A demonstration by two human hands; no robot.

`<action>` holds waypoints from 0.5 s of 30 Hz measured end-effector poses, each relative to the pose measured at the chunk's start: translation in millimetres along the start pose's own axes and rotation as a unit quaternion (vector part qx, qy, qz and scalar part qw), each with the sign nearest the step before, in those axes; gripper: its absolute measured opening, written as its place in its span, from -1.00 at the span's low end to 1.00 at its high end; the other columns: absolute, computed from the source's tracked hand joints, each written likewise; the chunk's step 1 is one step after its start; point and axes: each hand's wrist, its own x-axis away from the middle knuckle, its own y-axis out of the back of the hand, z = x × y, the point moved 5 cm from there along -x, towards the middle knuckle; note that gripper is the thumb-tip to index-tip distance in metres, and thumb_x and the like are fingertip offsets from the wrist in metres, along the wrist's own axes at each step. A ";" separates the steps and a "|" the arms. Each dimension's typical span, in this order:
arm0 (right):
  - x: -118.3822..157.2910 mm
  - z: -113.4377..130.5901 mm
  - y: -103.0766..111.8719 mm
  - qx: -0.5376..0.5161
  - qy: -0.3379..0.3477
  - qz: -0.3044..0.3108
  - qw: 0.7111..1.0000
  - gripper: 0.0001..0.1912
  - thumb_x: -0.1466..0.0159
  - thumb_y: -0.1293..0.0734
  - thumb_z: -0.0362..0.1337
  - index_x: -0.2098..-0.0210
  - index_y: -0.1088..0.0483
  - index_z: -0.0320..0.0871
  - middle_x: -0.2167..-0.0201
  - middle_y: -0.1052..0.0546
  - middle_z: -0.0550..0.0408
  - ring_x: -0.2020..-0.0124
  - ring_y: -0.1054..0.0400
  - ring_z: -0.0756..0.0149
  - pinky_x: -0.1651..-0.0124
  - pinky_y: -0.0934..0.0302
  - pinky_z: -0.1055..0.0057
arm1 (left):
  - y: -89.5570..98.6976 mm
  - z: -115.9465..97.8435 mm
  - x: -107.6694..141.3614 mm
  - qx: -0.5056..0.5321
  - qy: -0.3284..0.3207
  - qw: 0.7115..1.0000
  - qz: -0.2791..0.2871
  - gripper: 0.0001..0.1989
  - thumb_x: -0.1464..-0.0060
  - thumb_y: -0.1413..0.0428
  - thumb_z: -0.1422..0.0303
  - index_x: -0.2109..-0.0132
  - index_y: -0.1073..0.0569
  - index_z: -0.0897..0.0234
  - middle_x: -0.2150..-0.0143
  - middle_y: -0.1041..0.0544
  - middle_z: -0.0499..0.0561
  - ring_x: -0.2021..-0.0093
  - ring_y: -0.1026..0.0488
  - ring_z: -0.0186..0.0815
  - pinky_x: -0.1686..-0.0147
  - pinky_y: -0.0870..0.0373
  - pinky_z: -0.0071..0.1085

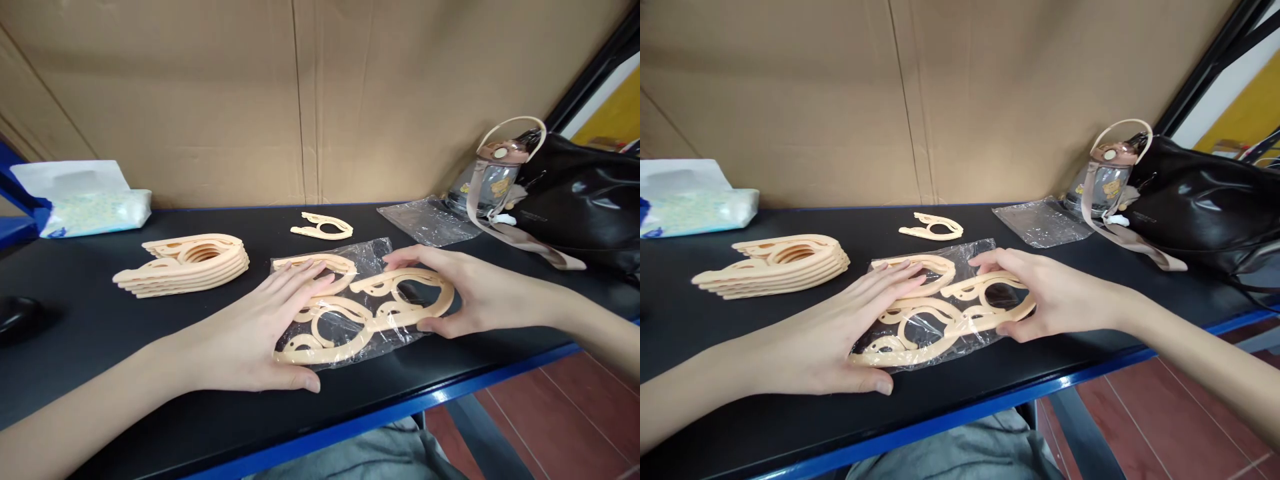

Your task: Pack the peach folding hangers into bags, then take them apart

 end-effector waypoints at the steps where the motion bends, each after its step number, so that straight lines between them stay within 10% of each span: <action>1: -1.3 1.9 -2.4 -0.015 0.006 0.005 1.000 -0.28 -0.06 -0.44 -0.20 -0.17 -0.16 0.03 -0.05 -0.43 0.09 -0.03 -0.38 0.17 -0.04 -0.32 0.29 | -0.7 0.6 -0.2 0.000 -0.006 1.000 0.008 0.03 0.04 -0.12 -0.18 -0.41 0.19 0.02 -0.46 0.15 0.07 -0.41 0.21 0.09 -0.31 0.10 0.12; 15: -2.6 -10.7 -21.2 -0.135 -0.020 0.080 0.987 -0.16 -0.15 -0.43 -0.12 -0.32 0.01 0.12 -0.22 -0.30 0.06 -0.22 -0.21 0.13 -0.22 -0.18 0.14 | -4.5 4.5 -1.1 0.006 -0.007 1.000 0.003 0.01 0.02 -0.09 -0.19 -0.41 0.13 0.14 -0.45 0.12 0.13 -0.41 0.21 0.08 -0.31 0.08 0.11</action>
